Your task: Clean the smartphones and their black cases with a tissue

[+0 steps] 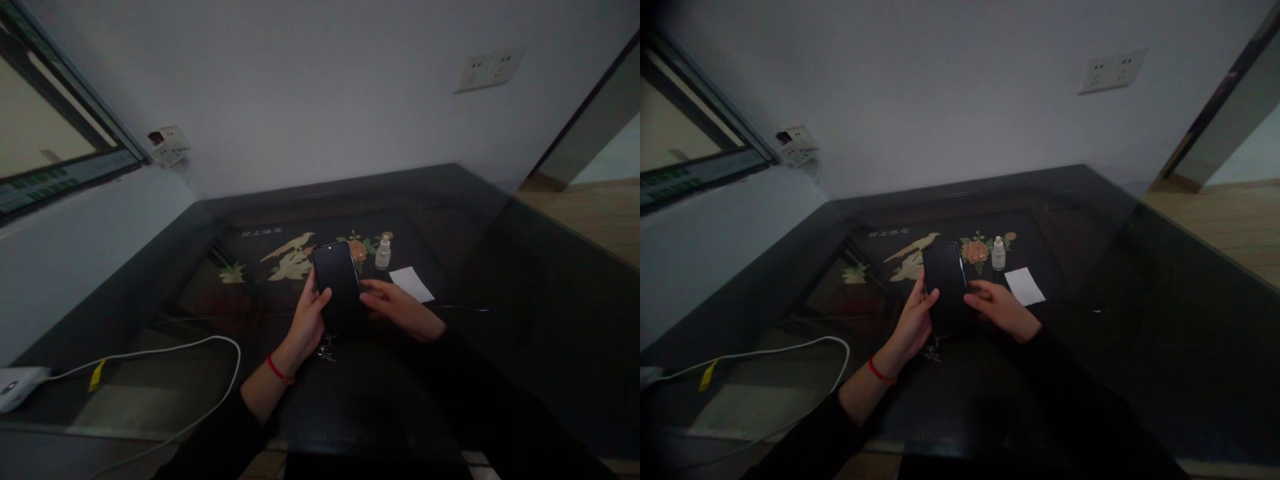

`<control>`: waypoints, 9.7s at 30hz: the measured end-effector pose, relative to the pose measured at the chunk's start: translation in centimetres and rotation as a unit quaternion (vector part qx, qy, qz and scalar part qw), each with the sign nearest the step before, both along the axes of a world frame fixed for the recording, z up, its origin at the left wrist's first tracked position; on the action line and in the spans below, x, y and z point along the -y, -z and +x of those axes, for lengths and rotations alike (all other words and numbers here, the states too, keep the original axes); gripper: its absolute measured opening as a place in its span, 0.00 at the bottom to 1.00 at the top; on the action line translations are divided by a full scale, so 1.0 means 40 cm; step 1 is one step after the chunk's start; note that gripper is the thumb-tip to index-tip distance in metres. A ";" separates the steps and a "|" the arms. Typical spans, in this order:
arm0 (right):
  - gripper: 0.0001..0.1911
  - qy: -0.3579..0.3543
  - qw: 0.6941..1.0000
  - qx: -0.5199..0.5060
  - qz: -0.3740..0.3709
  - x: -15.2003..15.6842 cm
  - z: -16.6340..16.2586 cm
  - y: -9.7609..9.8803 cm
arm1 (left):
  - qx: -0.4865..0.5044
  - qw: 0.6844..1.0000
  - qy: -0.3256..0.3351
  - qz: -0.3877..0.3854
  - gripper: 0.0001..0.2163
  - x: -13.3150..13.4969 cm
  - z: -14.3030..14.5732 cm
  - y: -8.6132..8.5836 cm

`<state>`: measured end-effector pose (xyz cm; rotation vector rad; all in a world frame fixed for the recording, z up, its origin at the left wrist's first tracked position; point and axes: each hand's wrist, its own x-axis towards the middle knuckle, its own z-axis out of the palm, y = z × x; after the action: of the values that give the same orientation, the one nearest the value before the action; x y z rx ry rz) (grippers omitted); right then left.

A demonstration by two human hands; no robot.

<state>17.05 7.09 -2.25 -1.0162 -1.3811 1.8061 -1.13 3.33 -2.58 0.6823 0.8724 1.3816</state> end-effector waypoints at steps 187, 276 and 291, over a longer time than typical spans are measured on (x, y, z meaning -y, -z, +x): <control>0.14 0.118 0.923 0.223 0.292 -0.050 0.031 0.105 | -0.348 0.935 0.025 0.064 0.34 -0.101 -0.011 0.111; 0.12 0.056 0.947 0.207 0.238 -0.046 0.040 0.083 | -0.261 0.963 0.072 0.008 0.22 -0.090 -0.031 0.038; 0.15 0.078 0.947 0.205 0.235 -0.046 0.028 0.080 | -0.327 0.942 0.053 0.054 0.25 -0.107 -0.025 0.078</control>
<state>18.19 8.94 -5.47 -1.2301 -1.8072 1.1018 -2.15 7.61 -5.70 1.2965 1.2594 1.1160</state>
